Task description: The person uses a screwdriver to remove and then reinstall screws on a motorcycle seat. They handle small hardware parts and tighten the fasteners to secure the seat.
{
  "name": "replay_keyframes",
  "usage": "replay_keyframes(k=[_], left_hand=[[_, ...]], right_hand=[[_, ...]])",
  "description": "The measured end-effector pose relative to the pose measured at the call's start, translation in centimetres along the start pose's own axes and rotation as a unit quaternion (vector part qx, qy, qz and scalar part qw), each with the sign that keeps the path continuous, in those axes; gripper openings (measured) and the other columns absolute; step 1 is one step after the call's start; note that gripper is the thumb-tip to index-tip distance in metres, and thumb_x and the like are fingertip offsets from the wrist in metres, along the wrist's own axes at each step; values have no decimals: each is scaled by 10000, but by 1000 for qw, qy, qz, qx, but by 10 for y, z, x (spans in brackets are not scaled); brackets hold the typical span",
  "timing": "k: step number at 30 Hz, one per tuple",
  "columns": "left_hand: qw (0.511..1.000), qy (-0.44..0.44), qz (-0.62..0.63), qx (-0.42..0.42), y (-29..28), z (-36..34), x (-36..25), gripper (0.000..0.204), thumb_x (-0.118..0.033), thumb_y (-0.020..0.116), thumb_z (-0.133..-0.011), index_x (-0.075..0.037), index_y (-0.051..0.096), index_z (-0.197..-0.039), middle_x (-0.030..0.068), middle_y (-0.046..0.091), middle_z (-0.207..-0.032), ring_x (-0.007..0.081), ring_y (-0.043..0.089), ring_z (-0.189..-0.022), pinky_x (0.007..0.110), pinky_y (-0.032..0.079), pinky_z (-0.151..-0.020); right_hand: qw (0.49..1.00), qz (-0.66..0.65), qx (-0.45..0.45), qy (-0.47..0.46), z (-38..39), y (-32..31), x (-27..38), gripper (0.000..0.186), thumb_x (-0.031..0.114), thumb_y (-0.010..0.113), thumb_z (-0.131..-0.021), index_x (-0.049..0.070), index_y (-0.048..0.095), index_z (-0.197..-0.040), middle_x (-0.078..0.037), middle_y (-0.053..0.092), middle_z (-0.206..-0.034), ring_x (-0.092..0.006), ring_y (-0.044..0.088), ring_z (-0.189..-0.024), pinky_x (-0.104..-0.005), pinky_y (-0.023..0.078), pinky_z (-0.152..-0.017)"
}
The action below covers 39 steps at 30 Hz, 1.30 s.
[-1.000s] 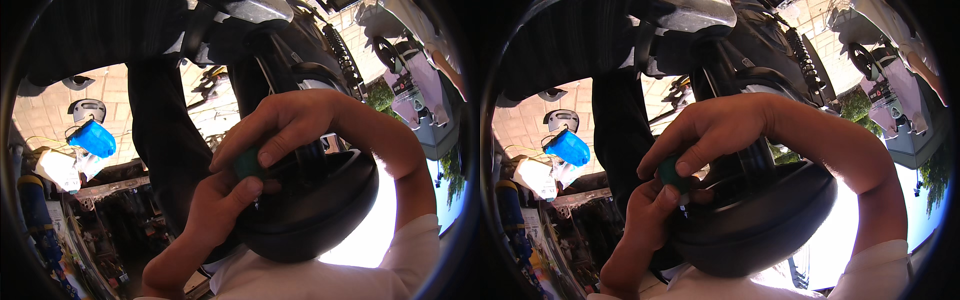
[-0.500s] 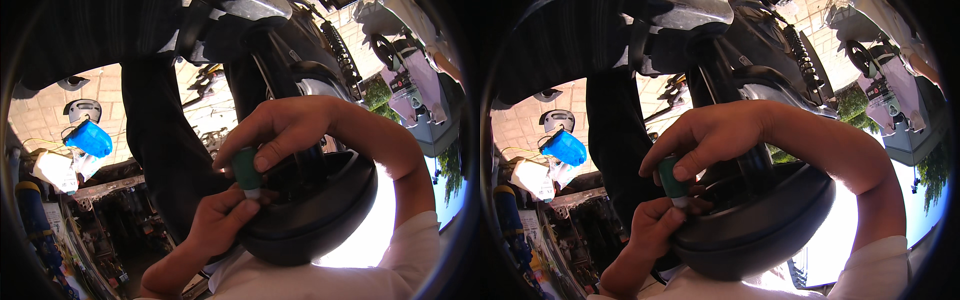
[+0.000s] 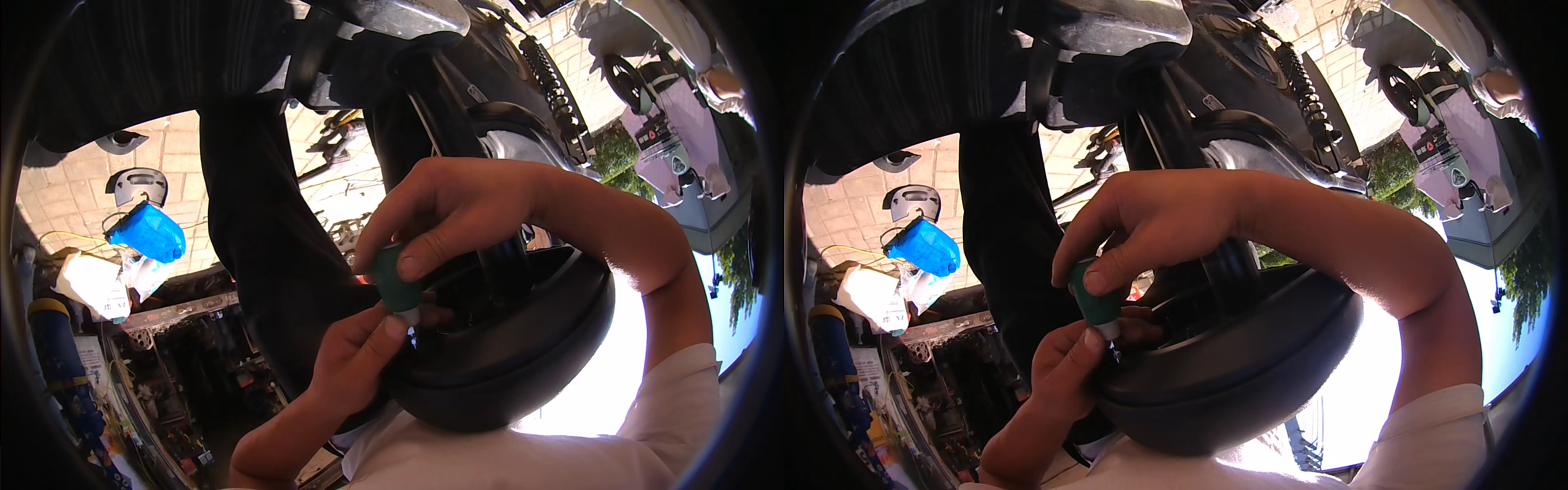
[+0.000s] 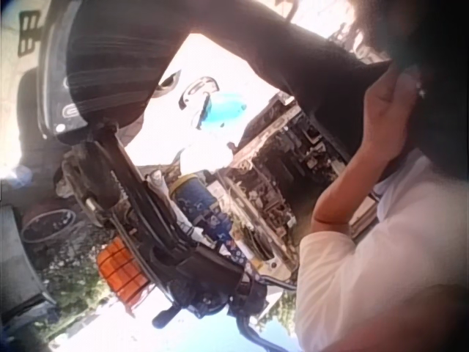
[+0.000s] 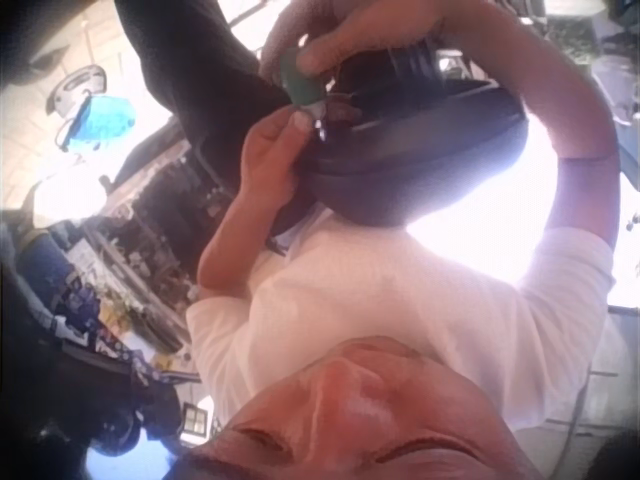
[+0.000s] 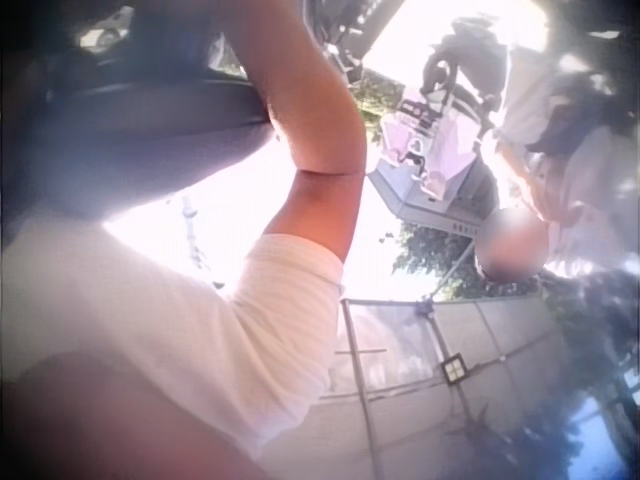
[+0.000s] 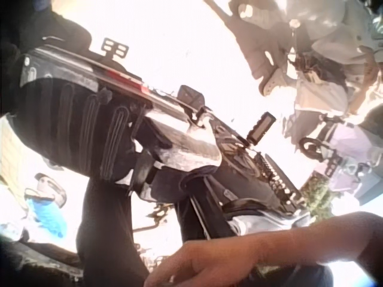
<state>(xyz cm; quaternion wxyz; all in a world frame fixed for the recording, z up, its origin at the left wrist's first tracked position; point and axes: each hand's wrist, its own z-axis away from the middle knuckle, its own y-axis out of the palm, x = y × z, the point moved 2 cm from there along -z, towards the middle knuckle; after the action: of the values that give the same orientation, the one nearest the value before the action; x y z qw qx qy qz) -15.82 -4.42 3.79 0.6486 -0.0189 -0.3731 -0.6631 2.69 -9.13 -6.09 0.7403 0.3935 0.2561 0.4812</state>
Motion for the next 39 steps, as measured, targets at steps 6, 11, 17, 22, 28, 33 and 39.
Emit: replay_keyframes(k=[6,11,17,22,28,33,39], left_hand=[[1000,-15,-22,0,0,-2,-2,507,-359,489,-1008,108,589,-1179,214,612,-1214,272,577,-1170,390,464,-998],[998,45,-14,48,-6,-1,4,466,-328,477,-1026,57,557,-1278,138,626,-1221,193,557,-1177,329,433,-1010],[1000,0,-14,25,-5,-4,1,440,-336,471,-1026,47,603,-1198,162,608,-1247,212,523,-1226,354,404,-1035],[999,25,-18,40,-5,-2,5,447,-346,446,-1034,46,618,-1163,160,621,-1221,210,522,-1222,360,391,-1046],[999,15,-4,52,-9,-1,5,461,-344,428,-1040,58,593,-1194,160,631,-1196,210,531,-1216,372,425,-1020],[997,67,-48,4,0,8,6,609,-450,546,-960,69,511,-1278,212,539,-1299,267,525,-1223,391,445,-1005],[864,299,-402,-51,5,45,25,1000,-463,889,-638,31,403,-1358,230,396,-1354,365,481,-1240,448,445,-1001]], right_hand=[[947,180,39,263,-6,5,25,412,301,645,-915,-19,654,-1175,-120,711,-1004,-182,671,-899,-295,530,-823],[1000,-3,-9,-7,1,1,-1,446,330,722,-875,-11,648,-1153,-69,702,-869,-136,641,-723,-307,518,-661],[968,164,16,190,-4,1,21,436,296,728,-876,-15,633,-1167,-85,696,-977,-153,657,-785,-298,524,-707],[997,44,2,62,-1,2,5,419,309,740,-864,-13,657,-1120,-83,697,-970,-146,652,-853,-274,510,-760],[989,77,25,126,-7,1,7,426,311,719,-880,-4,653,-1160,-104,703,-1018,-163,665,-951,-282,521,-842],[981,145,-11,126,-1,3,20,395,255,738,-869,-17,654,-1142,-97,708,-985,-170,678,-908,-296,541,-809],[989,7,9,151,0,4,-2,500,321,748,-858,-59,622,-1158,-121,699,-987,-191,677,-925,-300,542,-830]])
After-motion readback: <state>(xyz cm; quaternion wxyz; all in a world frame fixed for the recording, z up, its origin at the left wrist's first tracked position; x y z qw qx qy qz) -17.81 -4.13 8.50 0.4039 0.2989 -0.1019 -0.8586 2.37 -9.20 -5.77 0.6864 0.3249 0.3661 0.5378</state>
